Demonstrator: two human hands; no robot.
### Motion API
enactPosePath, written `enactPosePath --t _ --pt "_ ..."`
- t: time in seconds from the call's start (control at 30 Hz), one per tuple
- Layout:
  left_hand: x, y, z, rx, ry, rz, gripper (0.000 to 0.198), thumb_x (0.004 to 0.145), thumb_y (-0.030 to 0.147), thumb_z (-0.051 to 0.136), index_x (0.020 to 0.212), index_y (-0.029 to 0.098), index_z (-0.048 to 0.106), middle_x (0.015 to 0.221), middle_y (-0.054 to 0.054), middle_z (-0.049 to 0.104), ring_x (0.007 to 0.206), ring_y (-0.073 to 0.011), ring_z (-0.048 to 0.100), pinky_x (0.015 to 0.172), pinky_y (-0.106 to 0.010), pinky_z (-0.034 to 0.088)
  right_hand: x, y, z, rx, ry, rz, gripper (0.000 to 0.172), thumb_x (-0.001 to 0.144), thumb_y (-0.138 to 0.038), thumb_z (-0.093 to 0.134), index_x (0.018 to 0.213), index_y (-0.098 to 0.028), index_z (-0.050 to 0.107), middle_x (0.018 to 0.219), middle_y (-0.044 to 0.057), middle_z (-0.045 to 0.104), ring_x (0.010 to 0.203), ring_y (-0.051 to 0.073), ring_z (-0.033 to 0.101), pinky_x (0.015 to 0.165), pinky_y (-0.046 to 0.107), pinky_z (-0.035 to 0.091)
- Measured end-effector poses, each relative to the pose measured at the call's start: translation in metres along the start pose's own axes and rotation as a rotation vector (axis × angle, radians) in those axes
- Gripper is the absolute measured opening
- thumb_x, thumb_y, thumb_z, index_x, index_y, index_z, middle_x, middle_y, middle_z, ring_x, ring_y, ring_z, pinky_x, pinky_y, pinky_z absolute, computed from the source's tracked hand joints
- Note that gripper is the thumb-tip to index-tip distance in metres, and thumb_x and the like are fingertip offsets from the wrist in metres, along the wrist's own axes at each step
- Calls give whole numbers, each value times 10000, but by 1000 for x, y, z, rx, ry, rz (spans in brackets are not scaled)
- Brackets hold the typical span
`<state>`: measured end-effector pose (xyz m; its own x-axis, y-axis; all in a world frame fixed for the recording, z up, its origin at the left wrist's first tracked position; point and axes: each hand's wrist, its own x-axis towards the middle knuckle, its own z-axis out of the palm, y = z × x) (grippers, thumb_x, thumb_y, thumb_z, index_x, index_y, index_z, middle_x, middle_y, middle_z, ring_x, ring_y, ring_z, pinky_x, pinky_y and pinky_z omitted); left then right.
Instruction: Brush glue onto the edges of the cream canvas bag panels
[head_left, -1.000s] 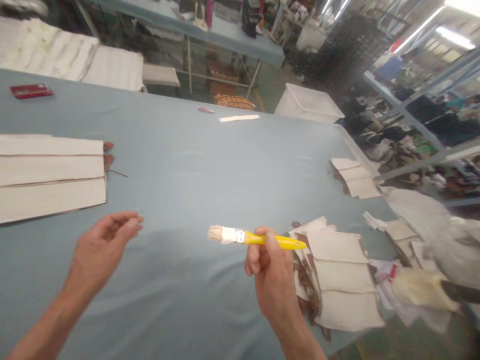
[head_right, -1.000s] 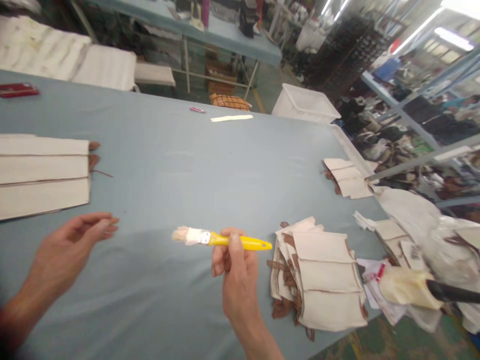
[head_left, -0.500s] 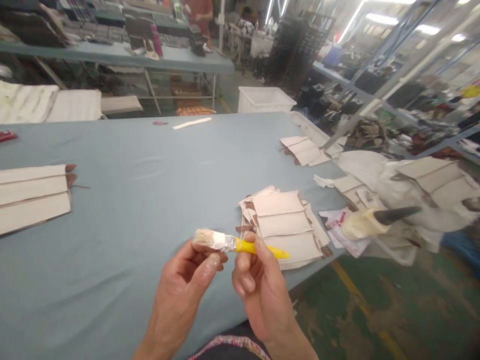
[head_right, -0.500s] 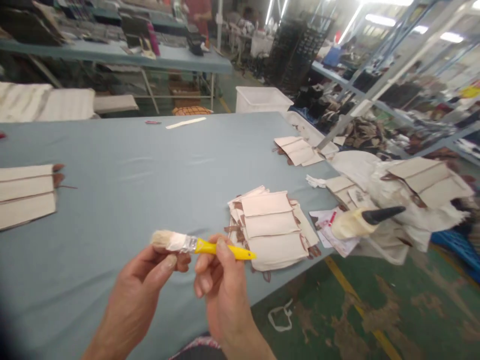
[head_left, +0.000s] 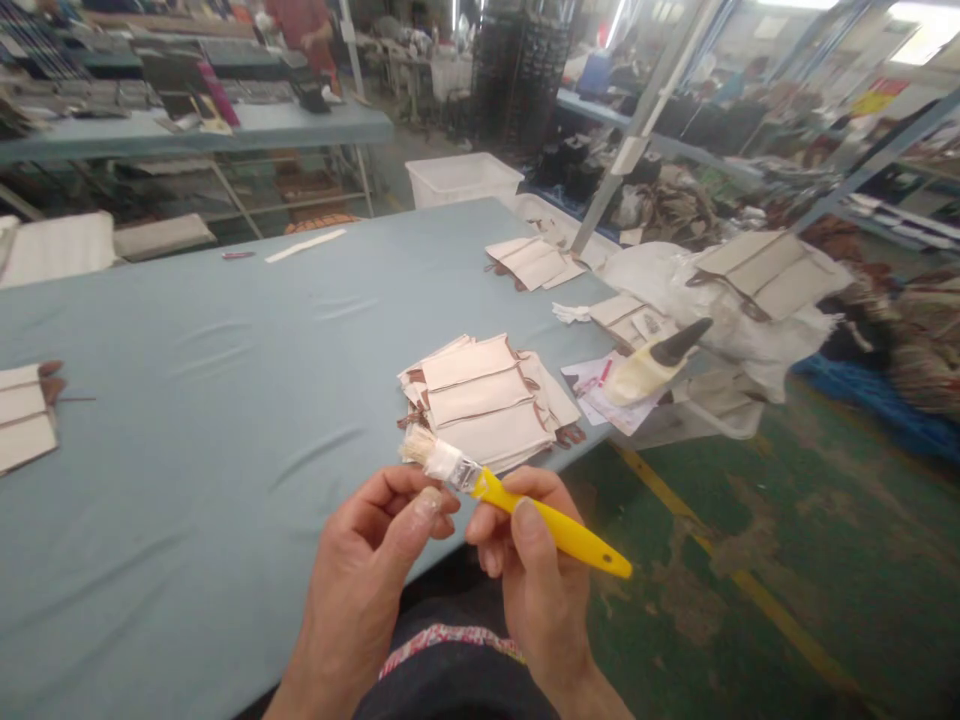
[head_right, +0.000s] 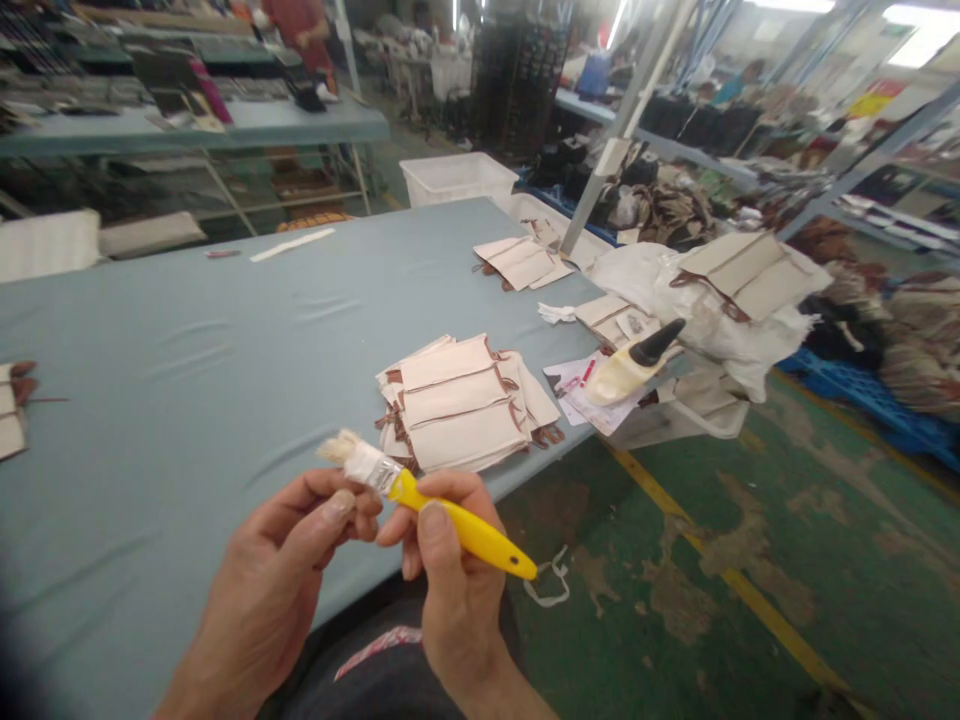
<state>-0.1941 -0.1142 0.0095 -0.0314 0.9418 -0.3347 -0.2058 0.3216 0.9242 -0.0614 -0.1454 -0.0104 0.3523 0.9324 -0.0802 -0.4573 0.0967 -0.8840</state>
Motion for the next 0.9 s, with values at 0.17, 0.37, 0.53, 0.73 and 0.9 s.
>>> enactPosePath --t 0.17,0.37,0.53,0.73,0.9 --pt "-13 -13 25 4 -4 17 334 789 527 930 867 229 801 760 -15 757 735 -201 701 742 -291 610 -4 -12 -33 -54 -9 -56 296 1048 -535 708 1047 -246 645 736 -19 747 519 111 513 516 226 455" --pt "-20 -15 48 -15 -43 12 328 806 481 897 699 218 733 680 -9 714 676 -181 659 697 -280 582 -10 -17 -55 -95 -17 -109 240 1061 -485 703 1058 -249 658 744 -17 754 537 115 542 526 230 483" --pt "-25 -9 63 -94 -17 -60 311 643 402 920 613 225 666 604 2 677 600 -169 624 619 -279 563 -15 -17 -63 -103 10 -149 207 1071 -454 704 1067 -248 675 760 -22 754 542 104 558 539 221 499" --pt "-23 -1 64 -136 -53 -116 344 601 407 926 598 233 629 598 2 671 583 -167 624 603 -289 574 -14 -14 -62 -188 -18 -229 148 1095 -407 672 1088 -263 706 803 -16 761 582 113 583 590 248 521" --pt "-15 1 52 -182 -22 -67 346 599 382 976 579 217 672 607 0 685 597 -152 630 618 -252 580 -9 -9 -52 -220 -97 -278 86 1107 -327 666 1134 -286 736 848 -18 770 594 98 582 604 232 520"
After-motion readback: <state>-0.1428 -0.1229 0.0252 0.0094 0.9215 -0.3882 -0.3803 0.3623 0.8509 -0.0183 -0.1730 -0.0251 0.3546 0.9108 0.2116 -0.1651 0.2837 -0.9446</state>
